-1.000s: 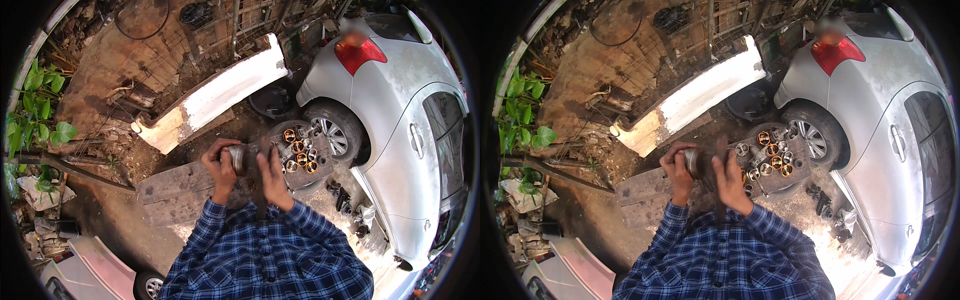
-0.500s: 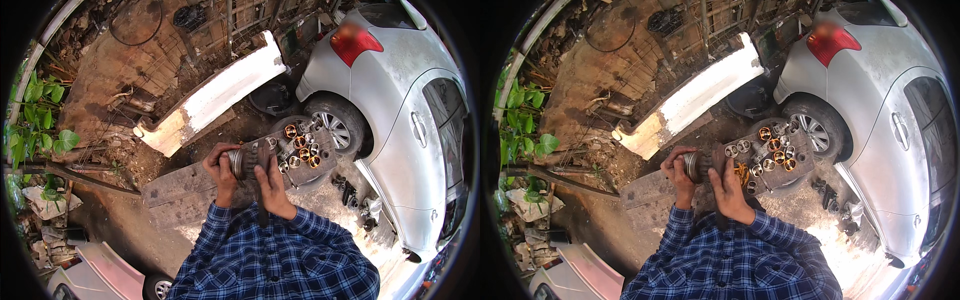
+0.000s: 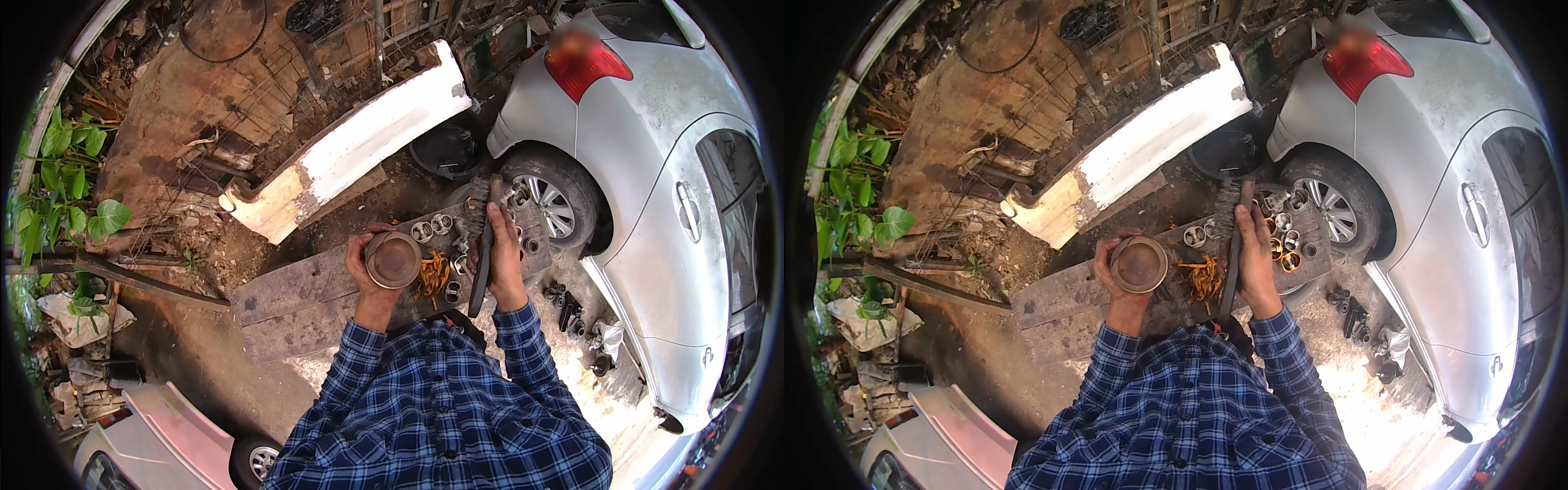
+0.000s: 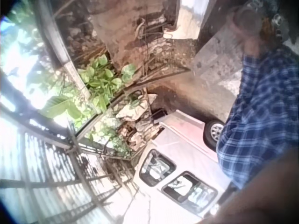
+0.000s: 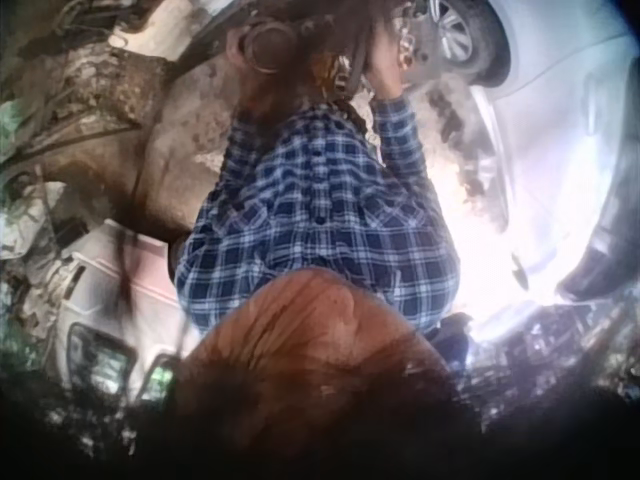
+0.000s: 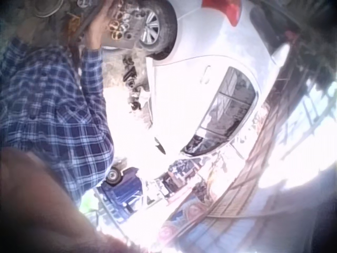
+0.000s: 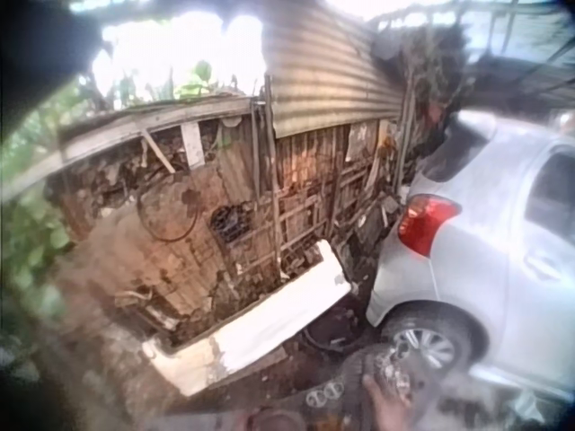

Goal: The person assembles a piston by hand, placing piston rings into the grooves and inserting the wrist pin. The person handles the piston and rings one at a time, rotating the piston to fit each ring and then inserting the pin to complete the assembly.

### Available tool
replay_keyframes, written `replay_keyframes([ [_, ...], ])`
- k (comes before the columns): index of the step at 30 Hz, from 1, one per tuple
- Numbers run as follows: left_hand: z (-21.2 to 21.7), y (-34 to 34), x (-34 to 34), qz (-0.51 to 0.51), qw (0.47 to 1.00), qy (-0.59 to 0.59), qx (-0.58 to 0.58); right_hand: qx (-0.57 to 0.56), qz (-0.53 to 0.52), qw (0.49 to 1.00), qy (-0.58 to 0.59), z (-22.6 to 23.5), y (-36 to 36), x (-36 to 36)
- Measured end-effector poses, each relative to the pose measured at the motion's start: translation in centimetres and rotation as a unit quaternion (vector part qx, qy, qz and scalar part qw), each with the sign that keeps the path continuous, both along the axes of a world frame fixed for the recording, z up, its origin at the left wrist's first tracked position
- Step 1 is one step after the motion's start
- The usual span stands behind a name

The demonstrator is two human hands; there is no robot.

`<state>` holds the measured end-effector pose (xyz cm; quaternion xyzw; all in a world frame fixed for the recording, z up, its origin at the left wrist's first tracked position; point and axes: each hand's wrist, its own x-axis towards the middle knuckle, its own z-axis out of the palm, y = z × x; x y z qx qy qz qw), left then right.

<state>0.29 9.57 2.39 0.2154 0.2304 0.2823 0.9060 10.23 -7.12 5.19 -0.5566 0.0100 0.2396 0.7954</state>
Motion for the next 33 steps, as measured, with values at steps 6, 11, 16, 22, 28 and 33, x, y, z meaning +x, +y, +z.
replay_keyframes([
  [6, 0.2, -0.2, 0.2, -0.007, 1.000, -0.002, 0.014, -0.166, 0.049, 0.983, -0.058, -0.7, -0.8, -2.4],
  [11, 0.4, -0.4, 0.2, 0.035, 0.995, -0.011, 0.093, -0.241, 0.061, 0.932, -0.265, -0.3, -0.5, -5.3],
  [16, 0.3, -1.1, 0.5, 0.052, 0.865, 0.081, 0.493, -0.244, 0.038, 0.886, -0.393, 0.0, 1.4, -5.1],
  [22, 0.5, -0.7, 1.0, 0.144, 0.664, 0.259, 0.687, -0.178, -0.024, 0.826, -0.535, 0.7, 2.3, -4.6],
  [28, 1.4, -1.0, 0.4, 0.147, 0.655, 0.164, 0.723, -0.186, 0.011, 0.852, -0.489, 1.2, 2.0, -4.5],
  [33, 1.9, -1.2, 0.6, 0.093, 0.704, 0.173, 0.682, -0.238, -0.005, 0.817, -0.526, 0.7, 1.9, -4.5],
])
